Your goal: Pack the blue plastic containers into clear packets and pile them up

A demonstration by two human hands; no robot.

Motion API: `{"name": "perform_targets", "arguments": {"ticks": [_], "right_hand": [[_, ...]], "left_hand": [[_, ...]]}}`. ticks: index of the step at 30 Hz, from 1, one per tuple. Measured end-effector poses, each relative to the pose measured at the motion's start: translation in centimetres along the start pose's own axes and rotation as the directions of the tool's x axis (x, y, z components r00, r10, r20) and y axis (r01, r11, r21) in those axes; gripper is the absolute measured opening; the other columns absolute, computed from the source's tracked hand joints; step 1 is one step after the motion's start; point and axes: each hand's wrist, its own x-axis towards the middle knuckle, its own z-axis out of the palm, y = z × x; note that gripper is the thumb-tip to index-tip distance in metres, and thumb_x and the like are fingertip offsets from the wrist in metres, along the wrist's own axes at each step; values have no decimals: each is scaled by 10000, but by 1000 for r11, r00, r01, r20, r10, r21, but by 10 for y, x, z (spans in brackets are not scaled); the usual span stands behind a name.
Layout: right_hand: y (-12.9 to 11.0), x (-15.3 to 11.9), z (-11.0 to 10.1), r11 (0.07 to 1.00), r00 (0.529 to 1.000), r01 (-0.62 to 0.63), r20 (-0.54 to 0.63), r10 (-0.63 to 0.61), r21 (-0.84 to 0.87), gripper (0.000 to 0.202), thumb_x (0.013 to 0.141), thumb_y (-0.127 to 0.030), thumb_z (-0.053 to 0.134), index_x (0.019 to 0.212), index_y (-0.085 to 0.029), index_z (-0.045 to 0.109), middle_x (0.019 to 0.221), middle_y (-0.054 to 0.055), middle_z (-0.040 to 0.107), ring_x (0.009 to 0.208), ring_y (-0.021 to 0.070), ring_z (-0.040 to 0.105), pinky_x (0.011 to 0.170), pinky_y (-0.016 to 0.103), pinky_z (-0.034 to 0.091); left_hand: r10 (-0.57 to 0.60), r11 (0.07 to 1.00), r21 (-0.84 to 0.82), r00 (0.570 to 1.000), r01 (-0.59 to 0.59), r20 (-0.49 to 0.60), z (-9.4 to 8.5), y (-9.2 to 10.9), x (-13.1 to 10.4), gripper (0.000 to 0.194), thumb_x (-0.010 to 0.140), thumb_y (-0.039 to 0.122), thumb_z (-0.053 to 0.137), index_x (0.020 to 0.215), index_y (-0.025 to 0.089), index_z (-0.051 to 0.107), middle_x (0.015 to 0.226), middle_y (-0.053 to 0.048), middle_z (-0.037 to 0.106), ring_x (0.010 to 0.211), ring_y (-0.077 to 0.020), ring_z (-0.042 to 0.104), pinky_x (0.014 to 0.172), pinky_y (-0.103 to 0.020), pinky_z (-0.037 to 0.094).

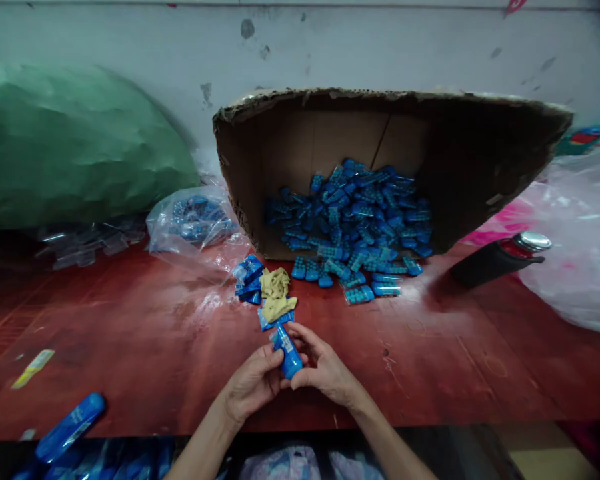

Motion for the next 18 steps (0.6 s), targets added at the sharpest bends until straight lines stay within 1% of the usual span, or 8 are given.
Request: {"name": "perform_targets", "arguments": {"ticks": [3, 4, 6, 9, 12, 15, 17, 18], "right_hand": [[-3, 0, -2, 998, 996, -45, 76, 42, 35, 785, 527, -171, 752, 1223, -326, 423, 1133, -6, 514, 874, 172, 553, 721, 290, 479], [-4, 0, -2, 998, 995, -57, 80, 55, 28, 765, 533, -181, 747, 1216, -326, 434, 1117, -8, 519, 827, 165, 560, 685, 285, 486], [-5, 0, -3, 999, 998, -41, 55, 42, -25, 683, 557, -192, 729, 1183, -307, 481, 1086, -9, 534, 823, 169, 554, 677, 280, 482], [-1, -1, -1, 991, 999, 37, -29, -41, -132, 538, 613, -180, 684, 1125, -274, 548, 1043, -10, 571, 885, 175, 531, 780, 283, 434], [7, -2, 2, 984, 996, 46, -68, -58, -175, 511, 665, -177, 633, 1155, -271, 523, 1008, -11, 591, 813, 155, 539, 769, 278, 428], [8, -2, 2, 952, 994, 76, -57, -97, -298, 502, 693, -174, 601, 1176, -266, 497, 990, 0, 574, 786, 146, 533, 712, 259, 438], [4, 2, -3, 890, 985, 100, -80, -151, -446, 432, 726, -174, 568, 1147, -254, 512, 961, 6, 565, 750, 133, 526, 679, 244, 435], [0, 5, -6, 841, 978, 94, -107, -178, -533, 384, 748, -183, 550, 1125, -245, 523, 928, 8, 566, 725, 129, 522, 668, 242, 431]], "left_hand": [[-6, 1000, -15, 998, 7, 60, -1, -3, -1, 269, 704, 203, 620, 959, 119, 626, 839, -100, 694, 690, -154, 642, 558, -213, 486], [0, 1000, -22, 998, 2, 67, 0, -5, -1, 279, 698, 202, 626, 964, 119, 625, 847, -102, 695, 689, -156, 643, 580, -229, 494], [24, 999, -43, 999, -22, 46, 3, -10, -1, 264, 695, 197, 630, 947, 120, 631, 849, -97, 697, 689, -156, 641, 632, -265, 505], [73, 992, -92, 994, -81, -82, 12, -20, -2, 157, 715, 202, 610, 846, 124, 649, 807, -71, 700, 694, -144, 636, 659, -278, 513], [86, 989, -98, 967, -113, -241, 20, -25, -3, 123, 738, 219, 585, 783, 120, 643, 769, -59, 698, 654, -134, 635, 636, -276, 522], [110, 987, -68, 919, -146, -378, 19, -15, -12, 138, 754, 217, 560, 826, 120, 626, 780, -74, 695, 683, -159, 646, 643, -291, 524], [154, 973, -72, 848, -220, -508, 10, 2, -25, 157, 781, 236, 514, 827, 123, 613, 771, -86, 691, 745, -194, 650, 658, -309, 525], [188, 956, -77, 791, -283, -582, 2, 13, -33, 185, 801, 255, 474, 809, 125, 606, 757, -90, 688, 769, -207, 649, 660, -315, 525]]}}
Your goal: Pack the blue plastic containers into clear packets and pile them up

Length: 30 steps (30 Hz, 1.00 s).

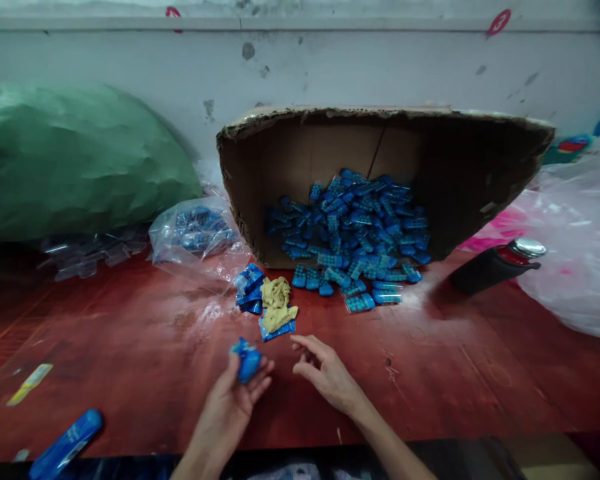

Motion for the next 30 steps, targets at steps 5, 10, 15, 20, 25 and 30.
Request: {"name": "perform_targets", "arguments": {"ticks": [5, 10, 15, 20, 25, 30], "right_hand": [[1, 30, -6, 845, 993, -33, -111, -31, -534, 159, 810, -248, 510, 953, -224, 575, 852, 27, 576, 784, 169, 546, 682, 268, 414], [11, 45, 19, 578, 995, -71, -101, -21, -813, 244, 777, -221, 557, 1020, -222, 541, 914, 74, 568, 829, 224, 538, 626, 294, 418], [9, 46, 19, 538, 997, -5, -43, -57, -843, 226, 795, -239, 534, 1022, -244, 542, 874, 58, 562, 785, 208, 544, 618, 286, 411], [-7, 89, 10, 652, 995, -13, -72, -64, -758, 504, 751, -298, 587, 1215, -237, 402, 1029, 90, 529, 871, 234, 548, 634, 287, 403], [-2, 135, 7, 771, 997, 81, 38, -73, -631, 236, 720, -215, 590, 955, -210, 579, 918, 26, 600, 805, 168, 567, 653, 231, 387], [2, 154, -4, 826, 996, 77, 10, -86, -559, 128, 741, -219, 549, 856, -177, 584, 767, -3, 617, 717, 133, 553, 631, 204, 384]], "left_hand": [[230, 965, -52, 925, -256, -302, -46, 46, 0, 268, 829, 284, 358, 781, 134, 575, 691, -66, 658, 737, -188, 642, 631, -306, 526], [591, 644, 629, 805, -435, -49, -40, 18, 13, 285, 670, 321, 603, 932, 210, 585, 780, -28, 658, 826, -225, 610, 811, -397, 458], [686, -172, 762, 479, -625, 548, 6, 3, 64, 416, 753, 297, 490, 1144, 157, 505, 1287, -141, 453, 1241, -268, 313, 1018, -458, 231], [692, -316, 789, 441, -527, 572, 24, 22, 106, 382, 777, 295, 436, 1120, 145, 510, 1238, -171, 482, 1216, -316, 336, 951, -523, 292], [678, -435, 772, 396, -464, 620, 4, 9, 96, 342, 781, 327, 442, 1052, 143, 543, 1156, -183, 534, 1153, -312, 407, 928, -491, 317], [591, -526, 749, 461, -403, 662, -8, -16, 82, 315, 785, 298, 435, 1032, 162, 575, 1144, -176, 557, 1119, -316, 438, 895, -483, 336]]}}
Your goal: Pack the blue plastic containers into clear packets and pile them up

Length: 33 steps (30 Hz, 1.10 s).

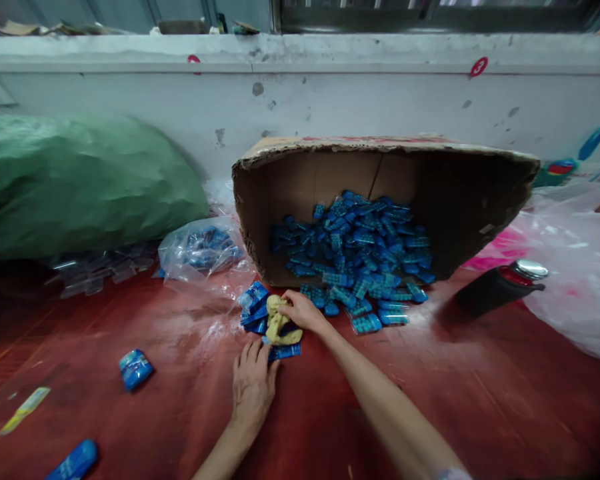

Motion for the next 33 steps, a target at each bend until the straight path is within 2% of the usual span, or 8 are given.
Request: {"name": "perform_targets", "arguments": {"ticks": [5, 8, 15, 20, 23, 26, 29, 33], "right_hand": [[-9, 12, -3, 999, 984, -41, -171, 39, -6, 294, 798, -138, 413, 1081, -129, 492, 1003, 84, 558, 925, 165, 512, 802, 253, 370], [-16, -2, -5, 999, 973, -31, -229, 24, -26, 407, 811, -111, 388, 1217, -137, 395, 1152, 112, 456, 1022, 172, 459, 859, 264, 345], [-12, -98, 9, 930, 996, 26, -71, -57, -367, 210, 845, -218, 449, 1006, -265, 574, 918, 63, 557, 839, 216, 464, 707, 321, 365], [-6, -121, 30, 892, 997, -20, -73, -15, -453, 219, 857, -155, 414, 842, -254, 609, 831, 54, 570, 780, 204, 456, 679, 317, 337], [-10, -120, 25, 910, 994, -37, -106, -8, -414, 216, 860, -167, 419, 838, -256, 615, 814, 47, 572, 777, 198, 461, 687, 317, 326], [-22, -125, 11, 940, 986, -38, -165, -19, -338, 229, 865, -180, 414, 924, -272, 615, 839, 47, 580, 793, 197, 470, 690, 317, 325], [-32, -131, 2, 979, 980, 21, -192, -61, -203, 243, 864, -196, 411, 955, -280, 621, 873, 51, 587, 803, 197, 479, 705, 324, 341], [-29, -128, 3, 947, 965, -63, -222, 138, 315, 353, 774, -203, 523, 1124, -244, 530, 1014, 55, 566, 904, 200, 501, 783, 325, 388]], "left_hand": [[29, 997, 63, 994, -36, 101, 8, 5, -2, 361, 810, 268, 385, 1109, 160, 556, 1206, -179, 527, 1166, -331, 402, 916, -514, 304], [62, 997, 48, 990, -68, 129, 8, 7, -5, 364, 820, 254, 361, 1106, 152, 562, 1226, -188, 509, 1189, -313, 384, 933, -495, 306], [40, 988, -155, 992, -22, 116, 7, 9, -14, 330, 794, 231, 414, 1081, 229, 576, 1242, -127, 510, 1208, -302, 364, 962, -507, 287], [-69, 913, -398, 995, 93, 75, -4, 15, -20, 294, 752, 246, 499, 1025, 223, 605, 1184, -128, 548, 1145, -295, 430, 969, -470, 285], [-340, 690, -651, 936, 316, 94, -18, 27, -21, 436, 685, 289, 600, 1110, 219, 536, 1104, -108, 588, 1010, -255, 523, 890, -390, 370], [-539, 331, -772, 780, 543, 318, -28, 39, -16, 550, 576, 312, 697, 1085, 183, 534, 958, -84, 637, 788, -206, 585, 681, -299, 443], [-473, 84, -748, 687, 658, 551, -30, 48, -11, 337, 583, 340, 686, 838, 130, 619, 695, -44, 647, 575, -138, 551, 500, -225, 387], [-419, -77, -753, 664, 654, 620, -29, 54, -7, 226, 590, 311, 683, 683, 113, 627, 571, -13, 612, 507, -95, 514, 461, -192, 351]]}}
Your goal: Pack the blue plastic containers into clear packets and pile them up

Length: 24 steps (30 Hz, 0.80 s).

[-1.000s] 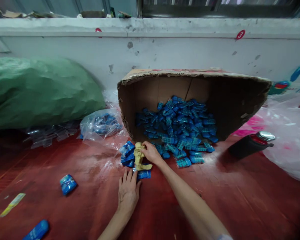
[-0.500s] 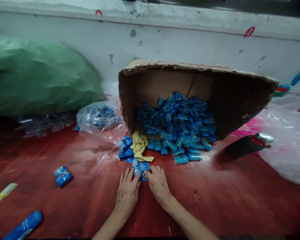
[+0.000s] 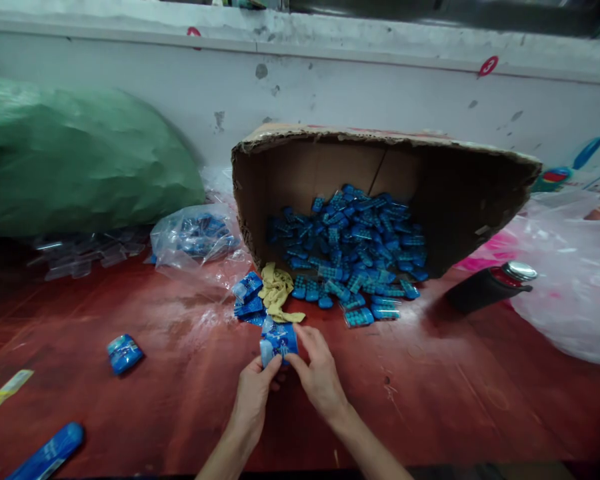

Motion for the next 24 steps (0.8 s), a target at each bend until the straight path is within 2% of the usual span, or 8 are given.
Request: {"name": "perform_targets", "arguments": {"ticks": [1, 3, 6, 11, 14, 17, 20, 24], "right_hand": [[4, 3, 2, 981, 995, -100, 33, 96, 166, 357, 749, -211, 541, 1106, -211, 537, 975, 52, 579, 871, 191, 521, 758, 309, 410], [11, 7, 6, 861, 958, -284, 160, 237, 421, 207, 726, -233, 543, 910, -156, 600, 767, 17, 594, 702, 155, 540, 648, 265, 433], [18, 10, 13, 757, 924, -382, 225, 309, 530, 123, 702, -237, 543, 619, -147, 546, 543, -41, 494, 526, 99, 451, 539, 216, 387], [15, 3, 22, 769, 926, -371, 144, 349, 520, 112, 694, -211, 523, 598, -158, 501, 534, -57, 458, 495, 78, 388, 486, 190, 336], [11, -1, 27, 803, 922, -365, 63, 382, 471, 179, 739, -244, 480, 577, -170, 459, 526, -61, 426, 485, 77, 366, 456, 185, 303], [8, -5, 27, 884, 938, -311, -36, 344, 350, 279, 792, -281, 439, 536, -181, 390, 503, -69, 365, 490, 76, 341, 455, 186, 269], [6, -9, 15, 931, 967, -243, -4, 254, 271, 296, 828, -286, 411, 551, -183, 388, 512, -70, 358, 497, 76, 353, 468, 184, 277], [16, 0, -28, 998, 997, -60, 53, 59, 26, 301, 870, -276, 369, 622, -179, 508, 631, -24, 494, 611, 108, 466, 580, 201, 359]], "left_hand": [[-5, 1000, -16, 1000, 5, 4, 1, 0, 0, 227, 580, 302, 692, 685, 111, 629, 581, -15, 617, 502, -92, 513, 454, -190, 352], [-14, 999, -35, 1000, 14, 8, 2, -1, 0, 236, 565, 297, 703, 679, 105, 628, 581, -17, 617, 475, -84, 502, 430, -189, 349], [-9, 997, -71, 1000, 8, -22, 3, -5, 2, 262, 549, 302, 711, 698, 108, 619, 565, -2, 608, 439, -77, 490, 403, -188, 349], [10, 994, -105, 995, -20, -96, 5, -11, 7, 293, 498, 303, 737, 672, 100, 617, 521, 11, 602, 424, -70, 489, 398, -178, 369], [-45, 989, -143, 996, 34, -75, 7, -9, 10, 315, 468, 320, 752, 651, 106, 613, 507, 11, 607, 435, -82, 508, 404, -184, 395], [-99, 983, -155, 995, 96, -15, 8, -4, 12, 314, 475, 343, 753, 626, 110, 606, 475, 14, 591, 436, -89, 518, 408, -189, 411], [-159, 977, -124, 982, 172, 105, 6, 2, 10, 328, 489, 359, 751, 638, 105, 607, 504, -8, 609, 445, -104, 537, 405, -200, 419], [-228, 962, -105, 954, 251, 193, 2, 6, 5, 295, 541, 333, 734, 680, 111, 601, 569, -27, 634, 456, -103, 549, 395, -191, 410]]}}
